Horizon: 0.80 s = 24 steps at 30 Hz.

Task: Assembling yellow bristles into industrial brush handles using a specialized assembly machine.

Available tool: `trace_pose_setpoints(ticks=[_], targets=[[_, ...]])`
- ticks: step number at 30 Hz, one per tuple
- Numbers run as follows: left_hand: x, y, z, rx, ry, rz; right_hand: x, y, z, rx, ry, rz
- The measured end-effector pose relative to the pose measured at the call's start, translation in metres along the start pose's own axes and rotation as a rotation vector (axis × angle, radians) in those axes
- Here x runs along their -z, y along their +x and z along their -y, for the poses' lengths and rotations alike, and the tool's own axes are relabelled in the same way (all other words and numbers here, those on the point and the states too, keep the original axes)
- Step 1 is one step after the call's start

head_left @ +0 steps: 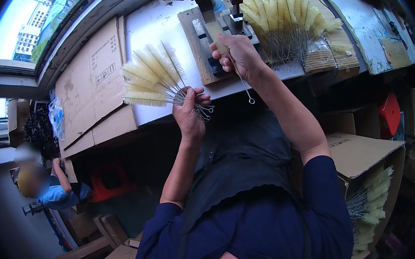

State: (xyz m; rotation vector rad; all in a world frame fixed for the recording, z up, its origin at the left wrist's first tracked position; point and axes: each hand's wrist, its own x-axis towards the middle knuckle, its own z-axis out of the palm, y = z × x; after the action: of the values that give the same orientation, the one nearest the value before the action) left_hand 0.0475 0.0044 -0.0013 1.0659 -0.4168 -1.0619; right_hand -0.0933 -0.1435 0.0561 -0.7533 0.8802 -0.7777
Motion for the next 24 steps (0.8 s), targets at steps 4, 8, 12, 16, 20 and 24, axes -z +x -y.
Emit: trace_pose_setpoints(ticks=[4,8,12,16,20,24], targets=[[0.004,0.004,0.001,0.011,-0.004,-0.027,-0.002,0.001,0.005,-0.046,0.107,0.021],[0.012,0.008,0.002,0.011,-0.001,-0.069,-0.016,-0.008,0.017,-0.11,0.193,0.02],[0.014,0.01,0.0,0.01,0.01,-0.084,-0.033,-0.01,0.017,-0.033,0.24,-0.012],[0.016,0.016,0.002,0.015,0.031,-0.098,-0.036,0.002,0.0,-0.125,0.158,0.018],[0.023,0.028,0.008,-0.012,0.041,-0.106,-0.022,-0.006,-0.014,-0.067,0.009,0.028],[0.031,0.043,0.014,0.014,0.048,-0.127,0.018,-0.015,-0.012,0.19,-0.121,-0.095]])
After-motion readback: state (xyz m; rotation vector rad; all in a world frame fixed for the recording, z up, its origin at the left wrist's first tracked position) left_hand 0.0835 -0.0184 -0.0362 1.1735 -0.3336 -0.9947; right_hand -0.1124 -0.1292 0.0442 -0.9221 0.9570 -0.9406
